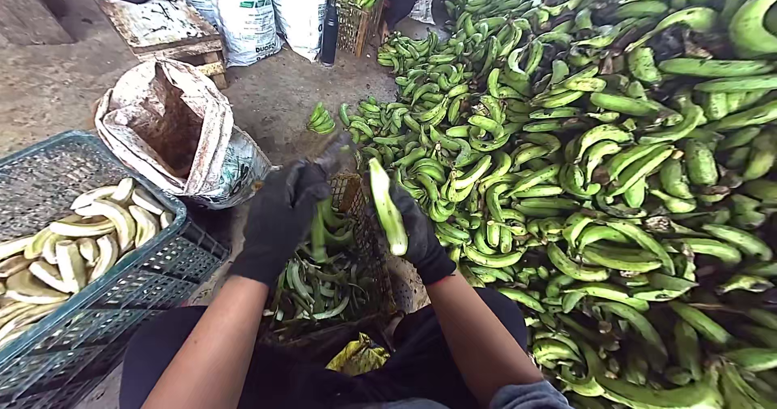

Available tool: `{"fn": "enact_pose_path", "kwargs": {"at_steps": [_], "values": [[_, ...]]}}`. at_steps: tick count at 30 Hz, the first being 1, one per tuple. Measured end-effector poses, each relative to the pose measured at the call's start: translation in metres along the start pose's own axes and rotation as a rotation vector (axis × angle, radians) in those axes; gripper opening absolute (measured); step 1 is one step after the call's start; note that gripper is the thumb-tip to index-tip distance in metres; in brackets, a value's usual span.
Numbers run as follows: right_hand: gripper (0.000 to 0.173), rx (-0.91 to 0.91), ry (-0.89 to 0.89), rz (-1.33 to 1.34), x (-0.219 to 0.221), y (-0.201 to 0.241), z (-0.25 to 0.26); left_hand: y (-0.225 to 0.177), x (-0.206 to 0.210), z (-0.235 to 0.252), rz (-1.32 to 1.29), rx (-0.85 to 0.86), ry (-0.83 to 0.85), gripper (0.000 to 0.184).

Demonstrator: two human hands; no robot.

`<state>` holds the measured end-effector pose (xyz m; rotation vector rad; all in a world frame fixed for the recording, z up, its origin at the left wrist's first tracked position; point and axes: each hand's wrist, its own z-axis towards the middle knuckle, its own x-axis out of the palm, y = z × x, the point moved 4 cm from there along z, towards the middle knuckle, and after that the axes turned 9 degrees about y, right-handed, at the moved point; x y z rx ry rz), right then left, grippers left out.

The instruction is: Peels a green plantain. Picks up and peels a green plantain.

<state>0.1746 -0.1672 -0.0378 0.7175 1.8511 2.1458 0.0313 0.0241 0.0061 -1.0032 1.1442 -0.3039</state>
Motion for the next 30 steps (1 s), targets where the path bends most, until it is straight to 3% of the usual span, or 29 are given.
{"fn": "enact_pose_path", "kwargs": {"at_steps": [5,10,13,17,19,21,25,30], "values": [[0.054,-0.244,-0.29,-0.077,-0.009,0.02,0.009,-0.021,0.046,-0.037,-0.186,0.025,0.251,0.058],[0.057,-0.272,-0.628,-0.248,-0.001,0.033,0.007,-0.031,0.061,-0.05,-0.156,-0.017,0.282,0.06],[0.054,-0.224,-0.484,-0.255,0.0,0.025,0.011,-0.026,0.059,-0.04,-0.076,0.0,0.246,0.055],[0.033,-0.064,0.001,0.131,0.009,-0.002,0.018,-0.011,0.046,-0.015,0.08,0.042,0.131,0.055],[0.037,0.108,0.149,0.266,0.018,-0.011,0.013,0.003,0.037,-0.004,0.098,0.009,0.09,0.058],[0.043,0.193,0.231,0.204,0.023,-0.01,0.007,0.016,0.029,0.005,0.095,-0.028,0.05,0.061],[0.055,0.103,0.249,0.101,0.019,-0.003,0.009,0.023,0.022,0.008,0.004,-0.149,0.042,0.059],[0.055,-0.038,-0.091,0.217,0.006,0.003,0.023,-0.002,0.036,-0.009,0.051,-0.004,0.094,0.059]]}}
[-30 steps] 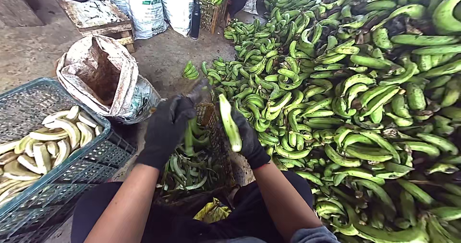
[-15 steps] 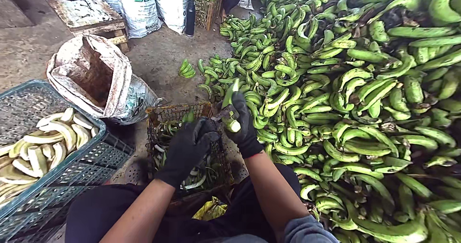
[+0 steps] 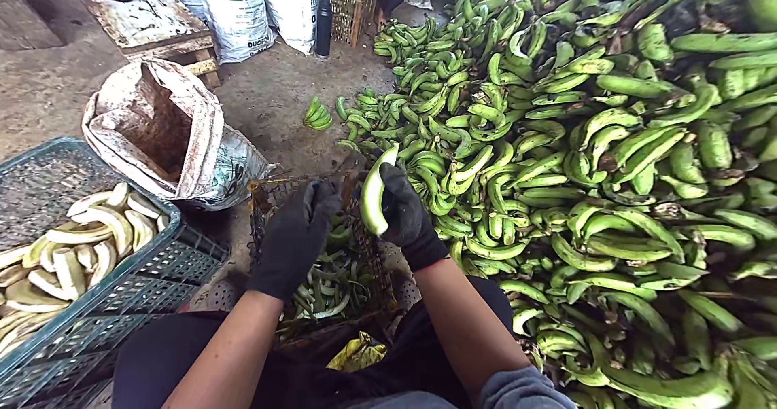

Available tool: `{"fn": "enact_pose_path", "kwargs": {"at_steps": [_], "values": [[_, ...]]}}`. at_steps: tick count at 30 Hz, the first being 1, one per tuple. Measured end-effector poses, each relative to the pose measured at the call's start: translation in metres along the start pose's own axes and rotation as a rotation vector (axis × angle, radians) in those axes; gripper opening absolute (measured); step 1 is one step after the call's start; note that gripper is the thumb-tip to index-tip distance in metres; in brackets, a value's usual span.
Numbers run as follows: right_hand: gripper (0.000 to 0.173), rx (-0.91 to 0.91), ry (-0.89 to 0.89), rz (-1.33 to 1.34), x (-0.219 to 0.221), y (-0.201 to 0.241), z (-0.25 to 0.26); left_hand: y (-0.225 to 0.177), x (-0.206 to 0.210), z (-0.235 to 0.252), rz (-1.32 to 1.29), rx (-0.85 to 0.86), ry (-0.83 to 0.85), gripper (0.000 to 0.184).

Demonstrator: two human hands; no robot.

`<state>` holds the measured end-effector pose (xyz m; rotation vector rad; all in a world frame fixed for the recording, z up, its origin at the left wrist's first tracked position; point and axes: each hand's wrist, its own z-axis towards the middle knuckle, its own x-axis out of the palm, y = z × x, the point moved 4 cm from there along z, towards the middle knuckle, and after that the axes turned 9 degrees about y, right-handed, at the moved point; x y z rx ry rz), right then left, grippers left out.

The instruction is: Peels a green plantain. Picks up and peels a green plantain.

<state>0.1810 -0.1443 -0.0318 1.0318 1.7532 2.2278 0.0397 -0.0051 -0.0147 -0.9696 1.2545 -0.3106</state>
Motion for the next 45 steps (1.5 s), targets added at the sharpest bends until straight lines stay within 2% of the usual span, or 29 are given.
{"fn": "enact_pose_path", "kwargs": {"at_steps": [4,7,10,14,17,19,21,24,28,31,33,36,39,42,45], "values": [[0.037,-0.157,-0.269,0.132,0.004,0.013,0.005,-0.012,0.017,-0.015,0.094,0.128,-0.061,0.068],[0.039,-0.204,-0.399,0.193,0.005,0.016,0.003,-0.02,0.02,-0.024,0.169,0.161,-0.142,0.072],[0.041,-0.212,-0.42,0.116,0.008,0.018,0.001,-0.021,0.02,-0.027,0.22,0.154,-0.183,0.067],[0.04,-0.061,-0.101,-0.182,0.007,0.009,-0.007,-0.005,0.008,-0.011,0.15,0.044,-0.053,0.058],[0.039,0.146,0.244,-0.189,0.019,0.001,-0.015,0.018,-0.001,0.005,0.076,-0.001,-0.024,0.056],[0.046,0.278,0.406,-0.232,0.028,-0.005,-0.018,0.028,-0.008,0.012,0.019,-0.054,-0.027,0.057],[0.056,0.344,0.445,-0.249,0.028,-0.014,-0.019,0.033,-0.013,0.015,-0.027,-0.098,-0.028,0.057],[0.052,0.261,0.28,-0.113,0.017,-0.015,-0.01,0.03,-0.009,0.013,-0.031,-0.07,-0.019,0.058],[0.042,0.041,-0.061,0.224,0.005,-0.002,0.002,0.005,0.009,-0.001,0.069,0.11,-0.038,0.058],[0.045,-0.112,-0.205,0.573,0.001,0.004,0.016,-0.009,0.02,-0.012,0.162,0.234,-0.111,0.063],[0.051,-0.162,-0.236,0.691,-0.003,0.004,0.018,-0.013,0.023,-0.017,0.212,0.256,-0.166,0.061],[0.056,-0.187,-0.262,0.733,-0.006,0.002,0.018,-0.014,0.023,-0.018,0.25,0.268,-0.226,0.059],[0.051,-0.131,-0.245,0.575,-0.004,0.001,0.011,-0.009,0.021,-0.012,0.211,0.21,-0.134,0.056],[0.047,-0.044,-0.119,0.427,0.002,0.001,0.002,-0.005,0.018,-0.006,0.116,0.158,-0.036,0.057],[0.046,0.027,-0.185,0.428,-0.002,0.0,0.01,-0.005,0.019,-0.009,0.182,0.21,-0.066,0.058]]}}
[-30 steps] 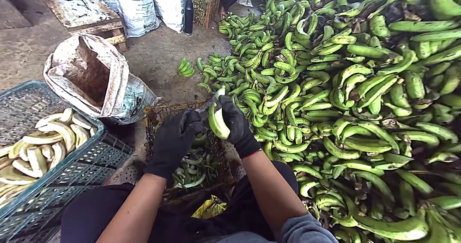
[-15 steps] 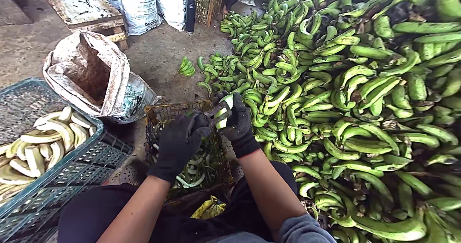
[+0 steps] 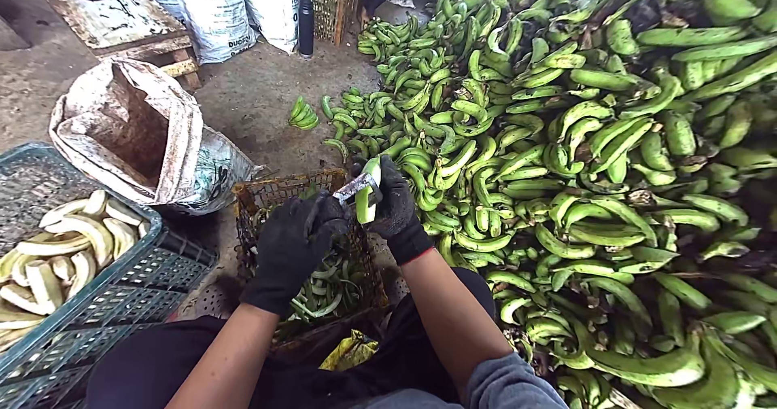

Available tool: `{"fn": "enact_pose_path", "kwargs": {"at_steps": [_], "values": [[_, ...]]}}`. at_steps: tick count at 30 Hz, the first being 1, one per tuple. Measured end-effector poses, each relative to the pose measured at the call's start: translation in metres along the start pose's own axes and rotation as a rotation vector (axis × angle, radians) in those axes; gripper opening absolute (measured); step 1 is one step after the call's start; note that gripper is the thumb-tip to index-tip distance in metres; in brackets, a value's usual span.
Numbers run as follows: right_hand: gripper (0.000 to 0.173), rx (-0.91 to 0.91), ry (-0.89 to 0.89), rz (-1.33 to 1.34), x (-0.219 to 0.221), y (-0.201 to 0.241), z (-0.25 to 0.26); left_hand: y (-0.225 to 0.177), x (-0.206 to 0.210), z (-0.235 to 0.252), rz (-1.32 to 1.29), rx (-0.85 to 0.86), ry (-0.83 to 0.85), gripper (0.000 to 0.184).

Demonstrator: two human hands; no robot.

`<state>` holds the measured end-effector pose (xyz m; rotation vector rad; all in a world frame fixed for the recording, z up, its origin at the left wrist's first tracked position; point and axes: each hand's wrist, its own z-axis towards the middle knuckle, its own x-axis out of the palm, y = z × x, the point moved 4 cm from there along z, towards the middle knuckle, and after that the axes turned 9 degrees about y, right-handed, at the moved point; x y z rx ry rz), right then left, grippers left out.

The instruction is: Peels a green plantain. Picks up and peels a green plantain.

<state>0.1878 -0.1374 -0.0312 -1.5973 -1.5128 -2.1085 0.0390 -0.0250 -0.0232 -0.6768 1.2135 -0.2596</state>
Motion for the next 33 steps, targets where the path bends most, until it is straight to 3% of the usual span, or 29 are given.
{"fn": "enact_pose_path", "kwargs": {"at_steps": [4,10,14,17,19,22,24,27,30,33], "values": [[0.044,0.095,-0.05,-0.155,-0.006,-0.009,0.003,0.001,0.009,-0.003,0.061,0.009,-0.001,0.054],[0.046,0.248,0.322,-0.696,0.003,-0.018,-0.028,0.036,0.001,0.011,-0.245,-0.28,0.103,0.05],[0.045,0.251,0.457,-0.722,-0.002,-0.017,-0.029,0.039,0.005,0.011,-0.283,-0.305,0.094,0.05],[0.057,0.306,0.517,-0.725,0.005,-0.017,-0.036,0.057,0.005,0.013,-0.404,-0.37,0.054,0.05],[0.059,0.318,0.499,-0.73,-0.001,-0.018,-0.035,0.057,-0.001,0.012,-0.432,-0.38,0.059,0.051],[0.055,0.284,0.448,-0.726,-0.008,-0.014,-0.032,0.041,-0.004,0.009,-0.273,-0.241,0.128,0.051],[0.053,0.249,0.423,-0.829,-0.007,-0.01,-0.033,0.035,-0.003,0.007,-0.141,-0.163,0.143,0.051],[0.056,0.292,0.416,-1.066,0.001,-0.013,-0.04,0.047,-0.007,0.009,-0.105,-0.221,0.122,0.055],[0.059,0.296,0.428,-0.982,-0.002,-0.018,-0.037,0.056,-0.014,0.008,-0.248,-0.331,0.112,0.057],[0.051,0.24,0.299,-0.58,-0.022,-0.018,-0.026,0.048,-0.009,-0.001,-0.367,-0.387,0.173,0.054]]}}
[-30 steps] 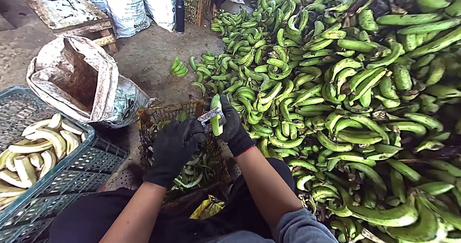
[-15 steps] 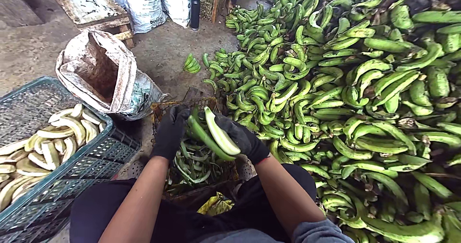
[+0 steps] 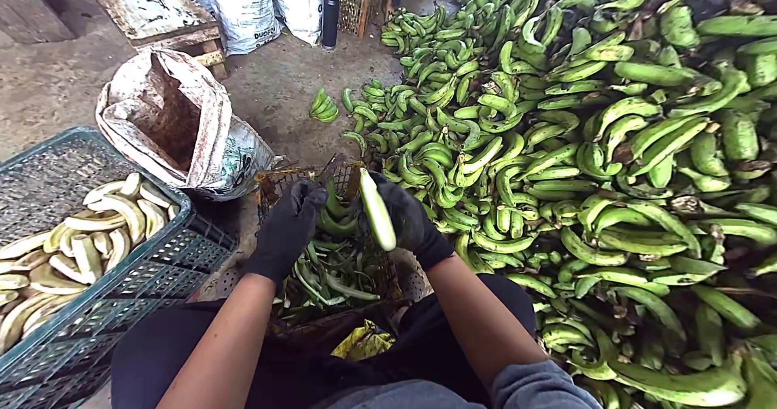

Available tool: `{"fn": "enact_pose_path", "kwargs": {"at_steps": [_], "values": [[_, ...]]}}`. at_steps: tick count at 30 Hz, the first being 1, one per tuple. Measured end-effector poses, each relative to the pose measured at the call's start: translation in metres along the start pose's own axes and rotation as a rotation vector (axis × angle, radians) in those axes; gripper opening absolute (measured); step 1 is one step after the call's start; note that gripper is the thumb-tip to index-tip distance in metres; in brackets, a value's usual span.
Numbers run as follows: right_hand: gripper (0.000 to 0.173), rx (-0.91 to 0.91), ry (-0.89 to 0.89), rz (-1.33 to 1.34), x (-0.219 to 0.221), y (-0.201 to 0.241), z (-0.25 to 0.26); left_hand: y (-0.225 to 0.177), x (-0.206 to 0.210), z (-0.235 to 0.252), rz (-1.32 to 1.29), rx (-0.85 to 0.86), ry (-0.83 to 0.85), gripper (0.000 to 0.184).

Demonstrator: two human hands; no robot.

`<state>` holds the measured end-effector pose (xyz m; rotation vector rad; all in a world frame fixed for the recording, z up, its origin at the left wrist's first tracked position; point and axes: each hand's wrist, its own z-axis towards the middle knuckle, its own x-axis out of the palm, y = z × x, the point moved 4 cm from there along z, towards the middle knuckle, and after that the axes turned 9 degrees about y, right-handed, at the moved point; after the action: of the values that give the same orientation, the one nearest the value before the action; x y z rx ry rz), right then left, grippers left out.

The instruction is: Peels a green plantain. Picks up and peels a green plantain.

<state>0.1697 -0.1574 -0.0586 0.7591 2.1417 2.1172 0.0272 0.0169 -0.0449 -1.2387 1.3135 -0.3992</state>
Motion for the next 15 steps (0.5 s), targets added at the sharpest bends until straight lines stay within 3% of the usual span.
{"fn": "enact_pose_path", "kwargs": {"at_steps": [2,4,9,12,15], "values": [[0.045,0.025,-0.182,0.321,-0.008,-0.001,0.003,-0.004,0.011,-0.005,0.08,0.047,0.03,0.051],[0.055,0.022,-0.259,0.508,-0.014,-0.001,0.007,-0.012,0.025,-0.011,0.241,0.179,0.034,0.055],[0.054,-0.033,-0.138,0.825,-0.029,-0.005,0.014,-0.032,0.053,-0.03,0.587,0.565,-0.153,0.065],[0.052,0.02,-0.175,0.817,-0.03,-0.004,0.012,-0.033,0.06,-0.031,0.609,0.583,-0.149,0.061],[0.045,0.08,-0.323,0.56,-0.023,0.001,0.011,-0.028,0.061,-0.023,0.497,0.432,0.044,0.059]]}}
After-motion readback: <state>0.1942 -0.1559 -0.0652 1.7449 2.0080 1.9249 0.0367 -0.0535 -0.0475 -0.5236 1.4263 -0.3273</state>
